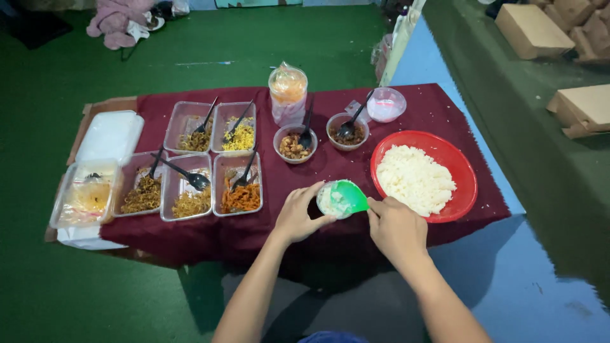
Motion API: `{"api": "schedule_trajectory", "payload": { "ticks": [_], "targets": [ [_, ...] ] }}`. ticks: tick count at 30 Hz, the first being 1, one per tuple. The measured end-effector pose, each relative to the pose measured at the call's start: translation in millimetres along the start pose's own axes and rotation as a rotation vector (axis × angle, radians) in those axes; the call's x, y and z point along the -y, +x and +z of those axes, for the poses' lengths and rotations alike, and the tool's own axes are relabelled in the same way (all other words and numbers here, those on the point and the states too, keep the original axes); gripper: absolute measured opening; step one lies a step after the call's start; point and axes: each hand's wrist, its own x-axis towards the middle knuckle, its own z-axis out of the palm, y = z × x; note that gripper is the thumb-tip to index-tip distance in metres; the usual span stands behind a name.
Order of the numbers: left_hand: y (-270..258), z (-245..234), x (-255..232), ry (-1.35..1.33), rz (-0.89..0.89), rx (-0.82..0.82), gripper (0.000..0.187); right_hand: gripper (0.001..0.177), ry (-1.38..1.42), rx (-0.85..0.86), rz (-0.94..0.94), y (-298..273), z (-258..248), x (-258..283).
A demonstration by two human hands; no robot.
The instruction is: Scoop white food material from a large red bowl into a small clear cup using a spoon and press it down.
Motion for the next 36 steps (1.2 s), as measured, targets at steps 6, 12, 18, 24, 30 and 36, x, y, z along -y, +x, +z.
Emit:
{"api": "schedule_trajectory", "payload": {
  "ticks": [6, 12, 18, 24, 30, 36],
  "targets": [
    [-3.4, -2.1, -4.8, -0.01, -0.003, -0.011, 0.096, 0.03, 0.007, 0.05, 0.077, 1.0, 13.3, -10.3],
    [3.9, 10.3, 15.5, -0.062, -0.002, -0.047, 0.076, 0.032, 0.093, 0.011, 0.103, -5.6, 6.1, -5.3],
    [5.4, 16.0, 22.4, -0.066, 0.003, -0.091, 0.058, 0.031, 0.068, 0.004, 0.073, 1.2, 13.4, -9.7],
    [3.5, 11.5, 17.6, -0.046, 0.045, -0.102, 0.081, 0.033, 0.027, 0.011, 0.068, 6.0, 7.0, -12.0],
    [7.9, 16.9, 22.5, -0.001, 0.1, -0.126, 0.091, 0.028, 0.009, -0.212, -0.02, 0.9, -6.0, -23.9],
    [10.5, 20.9, 25.3, -0.032, 0.091, -0.134, 0.095, 0.017, -0.101, -0.324, -0.183, 9.2, 13.8, -27.3]
  ]
}}
